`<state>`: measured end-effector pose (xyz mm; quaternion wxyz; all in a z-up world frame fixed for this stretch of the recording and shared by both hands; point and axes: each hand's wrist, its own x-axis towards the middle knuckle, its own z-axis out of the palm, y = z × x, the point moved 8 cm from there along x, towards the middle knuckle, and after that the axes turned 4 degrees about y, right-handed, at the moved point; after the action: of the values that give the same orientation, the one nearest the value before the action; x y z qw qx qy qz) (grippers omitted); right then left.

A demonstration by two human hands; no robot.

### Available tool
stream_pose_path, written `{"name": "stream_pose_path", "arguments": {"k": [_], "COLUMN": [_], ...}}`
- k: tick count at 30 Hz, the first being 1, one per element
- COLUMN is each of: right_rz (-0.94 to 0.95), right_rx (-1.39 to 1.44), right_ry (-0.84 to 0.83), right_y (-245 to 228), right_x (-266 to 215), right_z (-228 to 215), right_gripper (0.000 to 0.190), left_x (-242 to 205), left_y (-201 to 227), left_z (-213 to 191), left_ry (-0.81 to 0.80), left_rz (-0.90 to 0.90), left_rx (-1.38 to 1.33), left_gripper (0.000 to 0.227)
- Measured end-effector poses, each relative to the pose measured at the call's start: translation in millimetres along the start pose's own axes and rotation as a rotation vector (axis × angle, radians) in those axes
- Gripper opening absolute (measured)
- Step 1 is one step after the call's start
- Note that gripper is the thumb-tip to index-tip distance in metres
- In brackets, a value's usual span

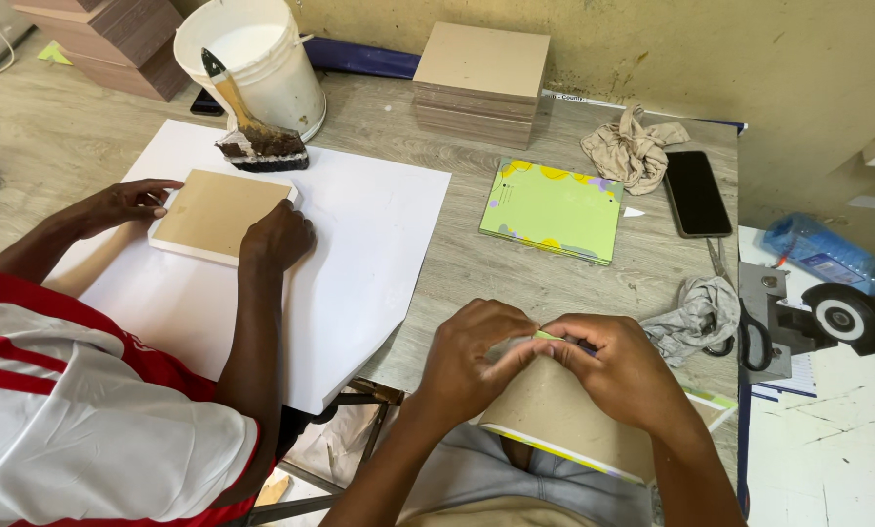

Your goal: The person applies glue to the spine of a book using a brush and then presses a cover onto it. They wipe the surface with a cloth and repeat the process for multiple books, stacking the finished items on the table.

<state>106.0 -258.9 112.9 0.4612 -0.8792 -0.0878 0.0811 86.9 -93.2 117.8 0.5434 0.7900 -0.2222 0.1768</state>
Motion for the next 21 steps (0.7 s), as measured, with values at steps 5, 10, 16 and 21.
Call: {"name": "stream_pose_path", "arguments": {"k": [5, 10, 16, 21], "right_rz": [-0.034, -0.061, -0.144, -0.033], "right_rx": [0.04, 0.079, 0.259, 0.638], "right_ry": [-0.018, -0.089, -0.222, 0.075], "right_y": [-13, -13, 11, 21], "right_x": [-1, 4, 31, 37], "right_z": [3, 13, 34, 6], "right_gripper": [0.014, 0.015, 0.022, 0.022], "left_x": [-15, -27, -22, -79], "left_y": [-23, -41, -31, -47], "left_z": [10, 2, -30, -50], "left_ry": [0.088, 0.103, 0.001, -0.12], "left_rz": [-0.32, -0.432, -0.453, -0.559], "left_rx": [-0.203, -0.257, -0.3, -0.9], "left_gripper": [0.015, 0.018, 0.021, 0.106]}}
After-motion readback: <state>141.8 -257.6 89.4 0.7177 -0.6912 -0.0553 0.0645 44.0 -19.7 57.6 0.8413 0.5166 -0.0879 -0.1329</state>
